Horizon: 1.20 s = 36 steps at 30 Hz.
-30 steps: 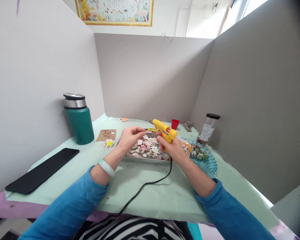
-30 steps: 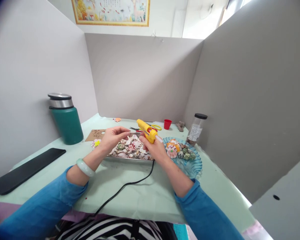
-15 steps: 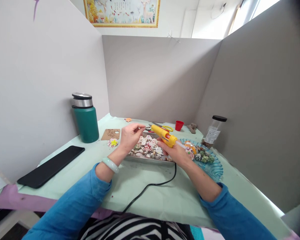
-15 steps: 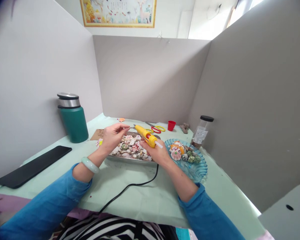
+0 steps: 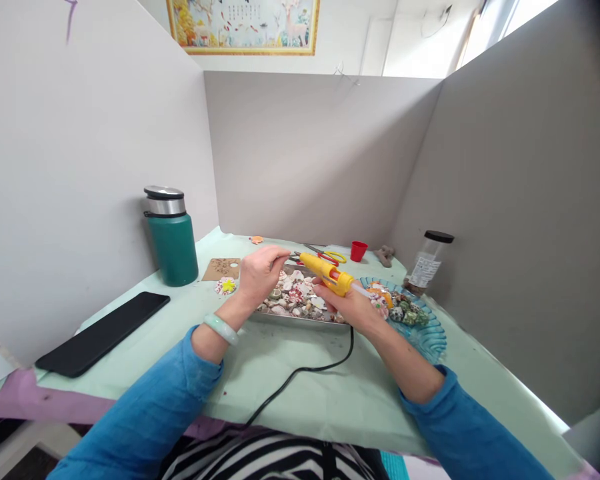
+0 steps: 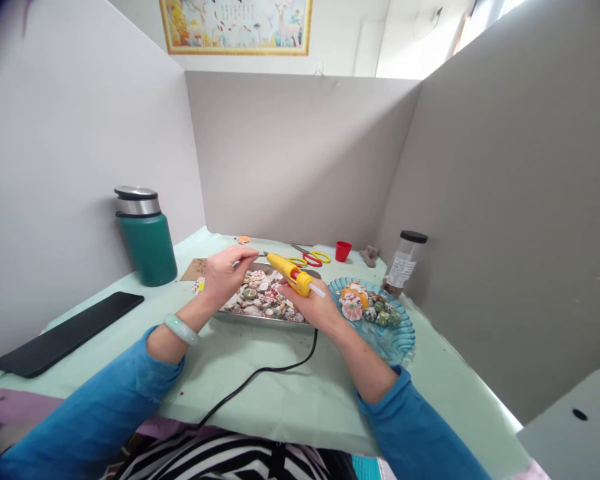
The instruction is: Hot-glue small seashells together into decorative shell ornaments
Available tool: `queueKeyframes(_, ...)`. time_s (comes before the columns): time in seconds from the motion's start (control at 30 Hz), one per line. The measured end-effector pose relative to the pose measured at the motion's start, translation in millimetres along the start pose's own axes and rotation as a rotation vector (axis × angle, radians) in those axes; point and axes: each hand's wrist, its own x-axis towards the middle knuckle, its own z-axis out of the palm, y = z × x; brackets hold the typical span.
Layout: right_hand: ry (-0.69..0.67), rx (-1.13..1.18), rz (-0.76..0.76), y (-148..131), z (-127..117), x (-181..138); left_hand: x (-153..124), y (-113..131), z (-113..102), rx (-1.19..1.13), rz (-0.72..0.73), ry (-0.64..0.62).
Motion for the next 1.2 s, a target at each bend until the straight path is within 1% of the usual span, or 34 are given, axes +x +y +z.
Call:
queueKeyframes(0.1, -0.01, 0.007, 0.0, -0.5, 0.1, -0.6, -0.6, -0.2, 0.0, -0.005, 0.026, 0.013)
queueKeyframes(0.17, -0.011, 0.0, 0.007, -1.2, 0.1, -1.0, -0.8, -0.2, 0.1, -0.017, 0.015, 0.017)
queueKeyframes(0.43, -0.012, -0.019, -0.002, -4.4, -0.5, -1.8, -0.6, -0.8, 0.8, -0.087, -0.105, 0.042)
queueKeyframes(0.5, -0.015, -0.016, 0.006, -4.6, -0.1, -2.3, -0.4, -0.8, 1.8, -0.141, -0.195, 0.033)
queueKeyframes(0.57, -0.016, -0.014, 0.006, -4.2, 0.3, -2.7, 0.2, 0.1, 3.4, -0.25, -0.342, 0.004)
queueKeyframes(0.63, 0.01, -0.025, -0.015, -3.1, 0.3, -2.6, 1.5, 1.7, 5.3, -0.398, -0.491, -0.023)
queueKeyframes(0.7, 0.054, -0.047, -0.044, -1.3, -0.3, -1.9, 3.2, 3.8, 6.9, -0.536, -0.593, -0.027)
queueKeyframes(0.83, 0.116, -0.136, -0.116, 4.0, -1.7, -0.3, 5.8, 7.2, 7.7, -0.702, -0.671, 0.001)
queueKeyframes(1.0, 0.115, -0.291, -0.328, 9.3, -0.1, -0.3, 6.1, 10.1, 6.4, -0.808, -0.72, -0.011)
queueKeyframes(1.2, 0.119, -0.357, -0.488, 7.1, 0.0, -1.6, 6.4, 14.6, 5.4, -0.847, -0.754, -0.006)
